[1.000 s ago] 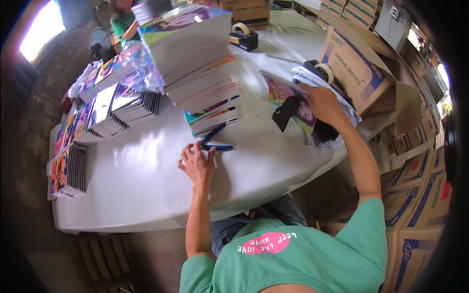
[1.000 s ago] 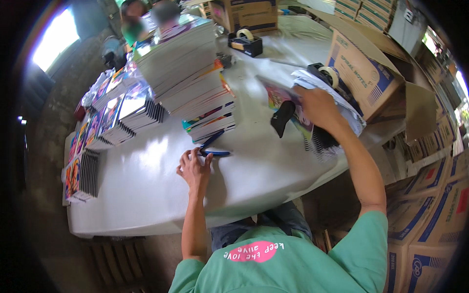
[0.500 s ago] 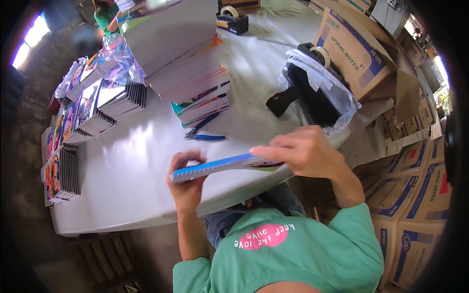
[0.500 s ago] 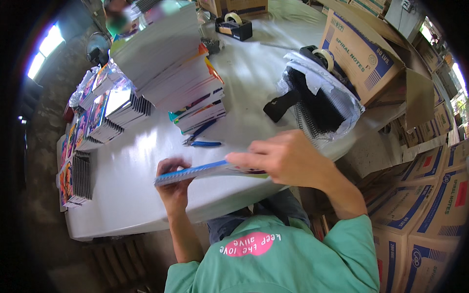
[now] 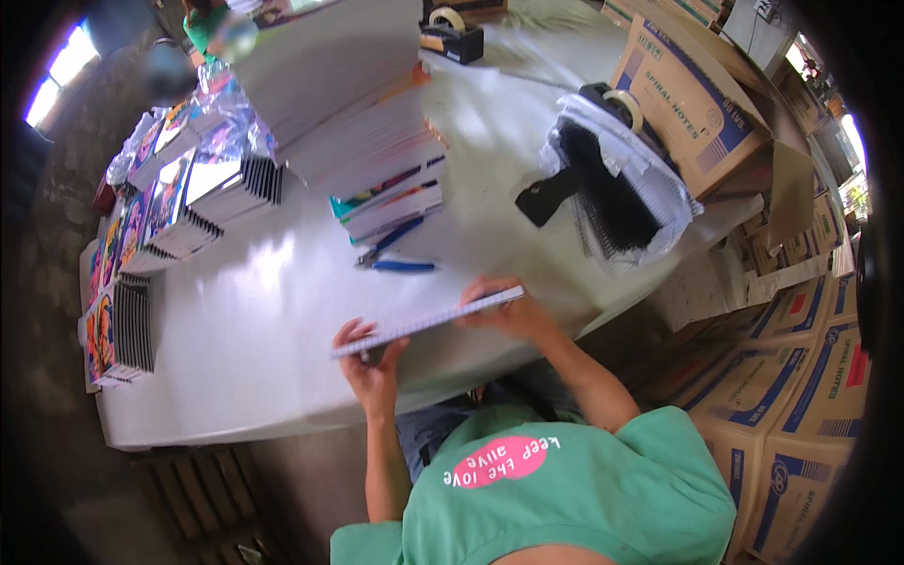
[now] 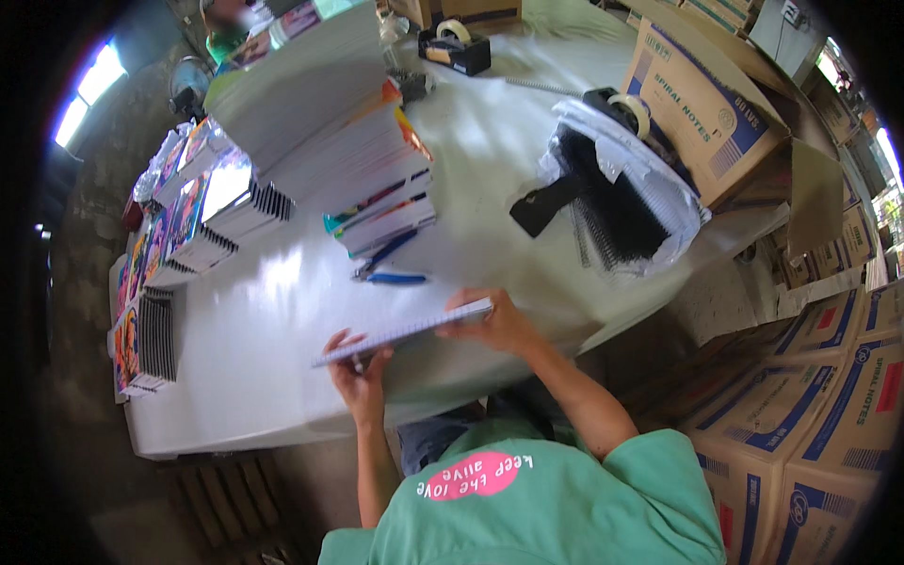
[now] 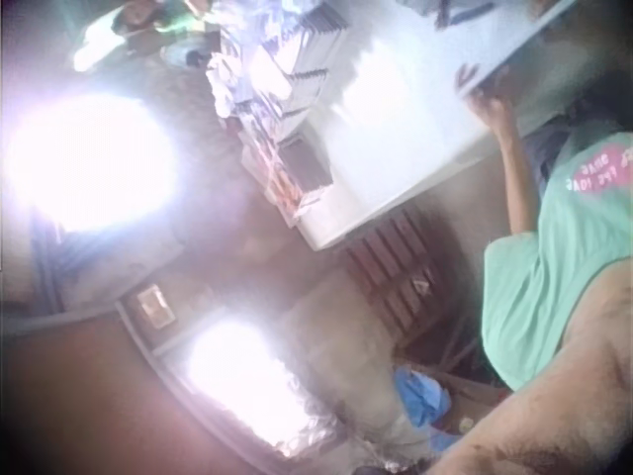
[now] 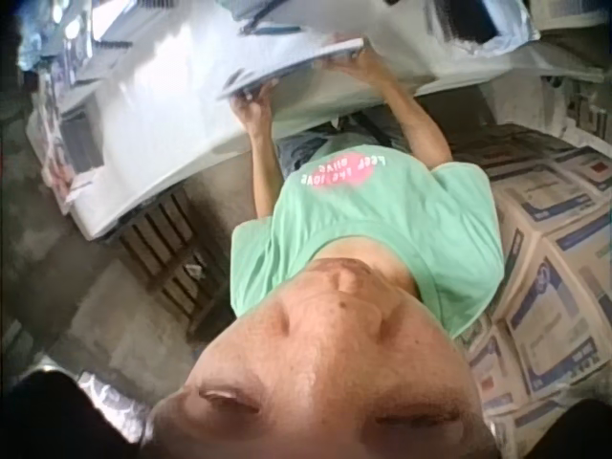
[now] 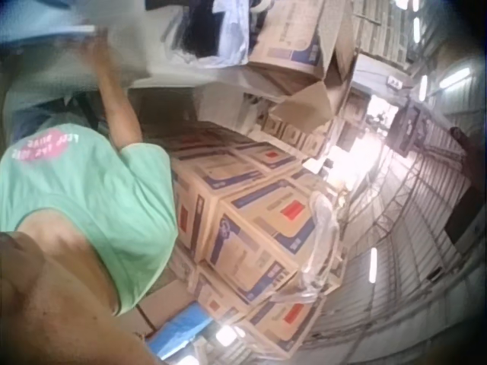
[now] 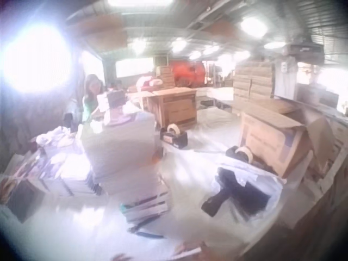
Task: The person trims excess wire from the spiral binding of notebooks using pliers, then organizes and stacks the completed notebooks on a table.
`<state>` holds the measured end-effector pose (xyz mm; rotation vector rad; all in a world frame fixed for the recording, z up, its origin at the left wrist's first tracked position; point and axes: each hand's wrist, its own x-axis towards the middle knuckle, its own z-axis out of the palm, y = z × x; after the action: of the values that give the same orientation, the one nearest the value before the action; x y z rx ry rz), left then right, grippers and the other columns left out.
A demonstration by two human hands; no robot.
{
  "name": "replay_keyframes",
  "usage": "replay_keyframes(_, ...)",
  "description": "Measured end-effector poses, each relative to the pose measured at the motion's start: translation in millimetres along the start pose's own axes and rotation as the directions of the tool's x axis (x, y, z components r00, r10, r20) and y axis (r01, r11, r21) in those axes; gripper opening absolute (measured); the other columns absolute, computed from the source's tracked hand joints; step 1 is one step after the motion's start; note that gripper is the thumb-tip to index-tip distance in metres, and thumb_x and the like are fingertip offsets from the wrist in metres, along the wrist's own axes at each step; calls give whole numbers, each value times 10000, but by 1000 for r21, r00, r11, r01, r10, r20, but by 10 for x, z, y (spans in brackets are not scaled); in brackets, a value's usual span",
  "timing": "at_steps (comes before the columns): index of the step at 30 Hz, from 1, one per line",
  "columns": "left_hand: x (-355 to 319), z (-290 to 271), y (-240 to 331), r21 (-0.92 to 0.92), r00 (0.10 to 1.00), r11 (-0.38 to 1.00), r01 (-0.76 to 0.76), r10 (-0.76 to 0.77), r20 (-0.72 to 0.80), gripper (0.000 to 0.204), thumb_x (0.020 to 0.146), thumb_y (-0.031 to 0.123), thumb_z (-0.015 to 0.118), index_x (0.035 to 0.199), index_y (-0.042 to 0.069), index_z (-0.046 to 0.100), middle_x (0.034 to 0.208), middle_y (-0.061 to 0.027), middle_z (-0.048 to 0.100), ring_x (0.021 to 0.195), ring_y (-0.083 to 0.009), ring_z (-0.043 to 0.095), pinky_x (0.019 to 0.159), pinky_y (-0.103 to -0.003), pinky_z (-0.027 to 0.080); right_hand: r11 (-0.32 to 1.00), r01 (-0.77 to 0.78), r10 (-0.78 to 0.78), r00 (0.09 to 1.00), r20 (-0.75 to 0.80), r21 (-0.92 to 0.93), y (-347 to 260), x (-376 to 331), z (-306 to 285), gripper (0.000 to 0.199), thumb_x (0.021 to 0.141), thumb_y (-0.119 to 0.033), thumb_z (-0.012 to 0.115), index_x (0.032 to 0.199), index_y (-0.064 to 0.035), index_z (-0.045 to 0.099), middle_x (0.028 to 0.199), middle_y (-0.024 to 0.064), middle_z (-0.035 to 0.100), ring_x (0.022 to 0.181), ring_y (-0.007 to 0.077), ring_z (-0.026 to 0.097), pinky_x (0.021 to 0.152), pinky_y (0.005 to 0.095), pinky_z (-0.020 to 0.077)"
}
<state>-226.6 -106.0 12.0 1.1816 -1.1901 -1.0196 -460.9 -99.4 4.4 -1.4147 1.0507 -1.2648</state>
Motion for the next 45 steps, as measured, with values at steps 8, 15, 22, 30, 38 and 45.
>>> replay_keyframes(8,67,838,691,708,695,284,-647,602,394,303,687,327,752,921,174,636,817,-31,535,846,-208,527,1027,-482,214,958,-1,94,945,313,-288,-164,363,-274,378,726,-171,772,1049,-47,618,970,85,644,896,201,617,783,302,490)
replay_keyframes(15,273,837,547,493,473,211,-844,725,500,239,608,234,720,828,223,629,653,43,398,688,-156,429,872,-423,294,602,19,-284,939,-192,-799,-229,2504,-2327,434,779,-105,602,1207,-56,555,1177,197,584,1084,342,564,944,364,435)
replay_keyframes(22,346,786,680,357,387,202,-912,714,584,281,671,211,622,950,229,600,703,38,396,665,-144,401,671,-355,267,249,-709,32,687,-726,-660,809,3400,-3066,500,829,-203,582,1318,-180,478,1332,101,495,1308,217,376,1068,550,242)
replay_keyframes(30,338,818,512,358,393,223,-907,754,526,309,721,152,576,991,286,645,719,87,444,685,-71,419,754,-272,283,428,-193,-621,648,-442,-883,738,3264,-2643,209,933,-169,519,1114,-131,615,1058,79,636,978,215,594,981,445,360)
replay_keyframes(38,376,843,557,362,447,293,-885,751,485,298,666,187,714,954,231,647,694,56,467,678,-158,430,760,-358,298,735,484,-677,562,-475,-476,-1729,2069,-1523,253,940,-107,502,1166,-40,594,777,-1,569,704,57,518,593,174,386)
replay_keyframes(45,153,502,749,296,533,444,-846,703,471,254,622,136,707,865,188,650,673,9,451,681,-204,441,716,-355,312,996,-92,90,993,-71,-19,-1756,205,-585,223,936,-76,503,1115,-20,624,847,46,623,603,47,488,513,184,386)
